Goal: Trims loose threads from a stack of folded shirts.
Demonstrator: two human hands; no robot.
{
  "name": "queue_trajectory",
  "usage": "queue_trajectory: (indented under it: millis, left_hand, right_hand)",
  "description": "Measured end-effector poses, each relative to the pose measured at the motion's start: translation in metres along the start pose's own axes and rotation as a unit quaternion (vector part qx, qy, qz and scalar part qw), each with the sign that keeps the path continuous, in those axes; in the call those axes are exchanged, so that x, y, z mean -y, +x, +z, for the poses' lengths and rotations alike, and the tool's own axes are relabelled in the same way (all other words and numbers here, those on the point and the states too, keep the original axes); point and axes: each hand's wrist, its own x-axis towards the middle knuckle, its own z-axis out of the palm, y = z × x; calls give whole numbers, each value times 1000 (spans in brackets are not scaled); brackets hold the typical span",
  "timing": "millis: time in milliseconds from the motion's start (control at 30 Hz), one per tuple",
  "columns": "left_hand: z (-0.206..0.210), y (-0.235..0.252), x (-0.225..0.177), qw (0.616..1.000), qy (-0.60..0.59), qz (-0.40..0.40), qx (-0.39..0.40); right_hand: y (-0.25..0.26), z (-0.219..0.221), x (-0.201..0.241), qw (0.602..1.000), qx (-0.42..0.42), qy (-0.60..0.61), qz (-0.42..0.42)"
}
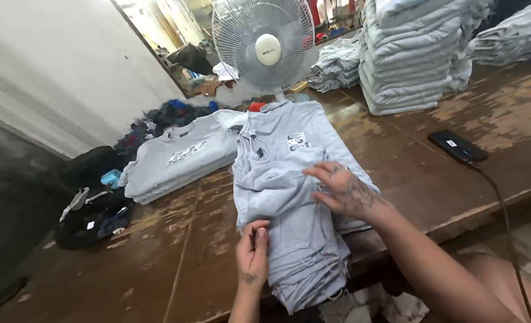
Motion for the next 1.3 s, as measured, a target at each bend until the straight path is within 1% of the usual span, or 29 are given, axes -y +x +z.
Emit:
queue_trajectory:
  millis: [33, 100, 167, 233, 300, 333, 400, 433, 467, 500, 533, 567, 600, 633, 667, 700, 767, 800, 833, 867, 900, 933, 1000, 1033, 1100, 1200, 1233, 1267, 1300]
  left_hand:
    - [3, -6, 6, 1000, -5, -11, -4]
    - [7, -21, 19, 999, -14, -19, -22]
    - [7, -35, 32, 999, -24, -22, -41]
    - [6, -50, 39, 998, -5, -32, -55]
    - [-8, -59, 38, 996, 49, -62, -36]
    - [-19, -62, 36, 993, 61, -100, -21]
    - [-42, -65, 31, 981, 72, -182, -12]
    - [-52, -65, 29, 974, 65, -214, -25]
    - [-57, -65, 30, 970, 45, -234, -46]
    - [-59, -64, 33, 967, 14, -242, -73]
    - [-58, -63, 35, 965, -11, -246, -92]
    - [-56, -64, 36, 964, -15, -248, -98]
    - [-54, -66, 36, 964, -2, -247, -97]
    - [-54, -67, 35, 965, 18, -244, -96]
    - [-55, -67, 35, 965, 30, -242, -100]
    - [-54, -68, 36, 965, 35, -236, -109]
    - [-52, -70, 36, 968, 47, -221, -114]
    - [-51, -72, 36, 970, 65, -213, -102]
    - [-50, -73, 36, 970, 87, -208, -90]
    - [-49, -73, 36, 971, 106, -201, -81]
    - [-47, -74, 36, 971, 120, -192, -77]
    - [-46, -74, 37, 971, 131, -182, -82]
    - [-45, -77, 42, 971, 134, -166, -104]
    - [-45, -79, 45, 971, 128, -164, -116]
    - [-45, -77, 47, 971, 102, -173, -132]
    - [-43, -73, 41, 965, 56, -214, -139]
    - [-41, -71, 39, 967, 41, -212, -138]
    - [-37, -68, 35, 974, 27, -184, -132]
    - [-31, -66, 32, 985, 22, -130, -114]
  right_hand:
    - [18, 1, -4, 998, 60, 8, 25]
    - [56, -1, 6, 976, 200, 23, 82]
    - [88, 2, 18, 949, 293, 34, 111]
    - [107, 9, 29, 928, 362, -5, 90]
    - [119, 10, 43, 919, 390, -57, 25]
    - [123, 6, 49, 924, 378, -60, -5]
    - [132, -6, 51, 949, 312, -16, -43]
    - [138, -9, 41, 963, 265, 18, -54]
    - [146, -6, 21, 975, 206, 39, -66]
    - [157, -1, -6, 986, 154, 26, -65]
    - [168, 7, -40, 992, 115, -7, -42]
    - [174, 15, -76, 993, 108, -49, 5]
    - [175, 22, -109, 986, 125, -91, 60]
    - [172, 25, -130, 979, 131, -119, 102]
    - [172, 22, -138, 979, 110, -134, 108]
    - [172, 14, -127, 985, 72, -129, 90]
    - [162, -6, -75, 993, 18, -112, 16]
    - [152, -12, -42, 995, 24, -98, -19]
    - [142, -12, -17, 994, 52, -78, -50]
    - [136, -7, -3, 990, 110, -59, -58]
    - [131, 5, 0, 980, 187, -57, -37]
    - [128, 20, -8, 961, 263, -81, 6]
    - [117, 57, -44, 923, 354, -123, 90]
    - [110, 70, -60, 915, 368, -113, 123]
    - [108, 78, -70, 917, 355, -99, 156]
    - [112, 73, -63, 930, 312, -101, 165]
    - [116, 70, -61, 936, 295, -112, 156]
    - [120, 68, -61, 943, 275, -114, 148]
    - [123, 70, -65, 948, 262, -115, 139]
